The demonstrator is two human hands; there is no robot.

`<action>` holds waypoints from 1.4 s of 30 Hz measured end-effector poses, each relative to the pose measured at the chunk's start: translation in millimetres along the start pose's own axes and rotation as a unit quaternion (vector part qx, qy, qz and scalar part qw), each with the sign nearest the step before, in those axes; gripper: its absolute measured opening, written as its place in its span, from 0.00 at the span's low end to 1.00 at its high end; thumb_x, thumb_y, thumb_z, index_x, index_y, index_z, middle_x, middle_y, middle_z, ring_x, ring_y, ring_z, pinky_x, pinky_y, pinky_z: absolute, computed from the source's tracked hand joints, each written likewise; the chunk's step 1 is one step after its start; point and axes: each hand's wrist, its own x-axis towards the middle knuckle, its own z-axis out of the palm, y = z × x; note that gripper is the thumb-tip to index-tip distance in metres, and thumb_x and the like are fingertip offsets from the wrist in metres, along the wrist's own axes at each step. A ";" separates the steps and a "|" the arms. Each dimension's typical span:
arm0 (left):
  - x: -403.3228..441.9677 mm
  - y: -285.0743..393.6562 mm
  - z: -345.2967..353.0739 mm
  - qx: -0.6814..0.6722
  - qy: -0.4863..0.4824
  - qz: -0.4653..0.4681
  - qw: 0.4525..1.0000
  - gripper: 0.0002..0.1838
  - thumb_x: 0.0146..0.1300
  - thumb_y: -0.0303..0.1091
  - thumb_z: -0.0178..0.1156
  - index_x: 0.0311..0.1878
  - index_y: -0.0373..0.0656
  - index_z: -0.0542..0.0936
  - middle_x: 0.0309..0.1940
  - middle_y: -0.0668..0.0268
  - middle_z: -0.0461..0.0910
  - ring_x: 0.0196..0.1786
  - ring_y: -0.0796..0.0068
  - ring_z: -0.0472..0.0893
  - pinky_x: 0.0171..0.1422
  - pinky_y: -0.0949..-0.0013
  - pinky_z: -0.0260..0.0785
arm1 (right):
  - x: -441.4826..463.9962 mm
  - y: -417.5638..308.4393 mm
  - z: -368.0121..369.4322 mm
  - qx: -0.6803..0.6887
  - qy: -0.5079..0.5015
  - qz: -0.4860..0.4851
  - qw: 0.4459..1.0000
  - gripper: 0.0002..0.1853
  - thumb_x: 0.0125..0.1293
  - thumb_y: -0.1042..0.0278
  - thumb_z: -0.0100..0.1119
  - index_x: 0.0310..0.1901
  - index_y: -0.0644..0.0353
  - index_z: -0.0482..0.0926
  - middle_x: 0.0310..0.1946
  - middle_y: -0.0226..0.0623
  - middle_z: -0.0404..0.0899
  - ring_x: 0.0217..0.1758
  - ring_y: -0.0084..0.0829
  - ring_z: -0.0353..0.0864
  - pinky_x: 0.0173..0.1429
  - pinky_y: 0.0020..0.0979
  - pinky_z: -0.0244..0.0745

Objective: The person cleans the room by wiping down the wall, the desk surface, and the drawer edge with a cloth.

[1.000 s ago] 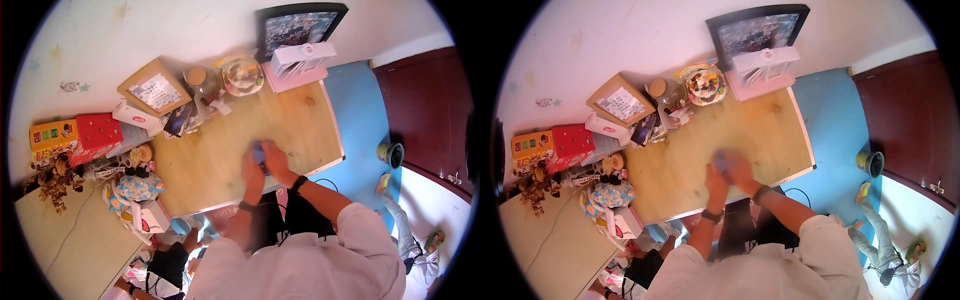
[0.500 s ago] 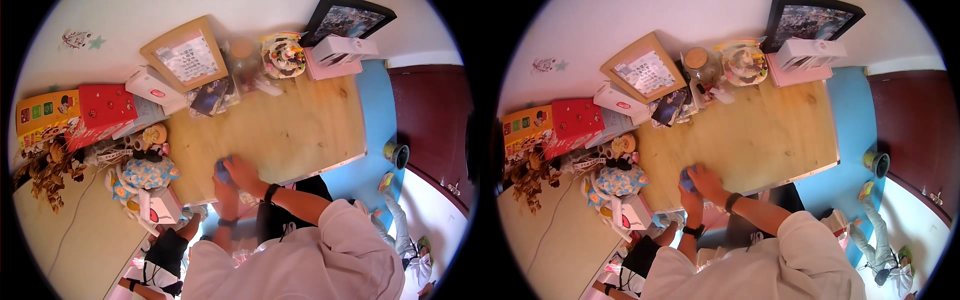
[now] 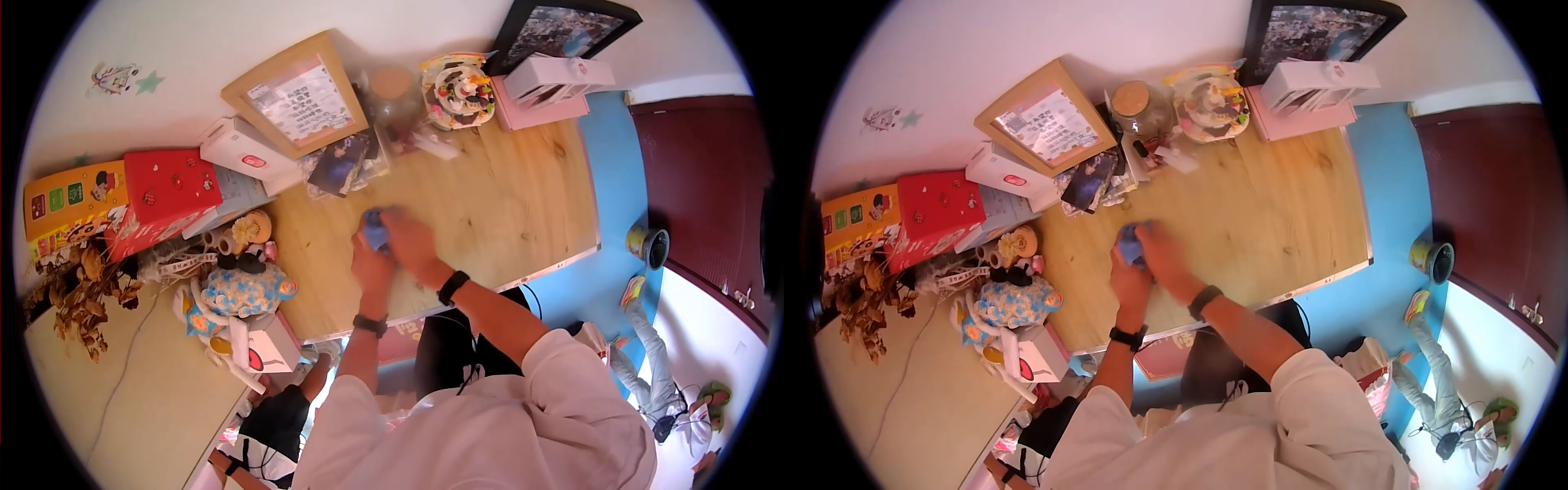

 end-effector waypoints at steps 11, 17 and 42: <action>-31.0 55.4 48.0 0.028 -0.132 0.076 0.988 0.41 0.47 0.35 0.69 0.68 0.50 0.65 0.51 0.57 0.75 0.47 0.53 0.79 0.44 0.55 0.75 | -50.1 56.1 -73.0 -0.024 0.041 0.089 0.995 0.24 0.47 0.78 0.62 0.48 0.50 0.70 0.41 0.41 0.74 0.35 0.52 0.79 0.36 0.46 0.76; -90.8 10.9 21.2 -0.030 -0.125 0.076 0.989 0.43 0.45 0.32 0.70 0.68 0.51 0.64 0.53 0.55 0.74 0.52 0.50 0.78 0.50 0.54 0.74 | -112.6 49.0 -34.9 -0.006 -0.013 0.039 0.999 0.25 0.47 0.74 0.64 0.49 0.51 0.69 0.40 0.43 0.72 0.35 0.52 0.78 0.35 0.45 0.75; -166.5 36.5 38.5 -0.022 -0.140 -0.124 0.982 0.31 0.52 0.34 0.65 0.58 0.43 0.64 0.45 0.50 0.77 0.48 0.44 0.78 0.49 0.50 0.72 | -161.4 75.0 -56.3 0.036 -0.130 -0.007 0.991 0.20 0.53 0.69 0.63 0.49 0.52 0.73 0.44 0.43 0.74 0.41 0.46 0.81 0.39 0.42 0.76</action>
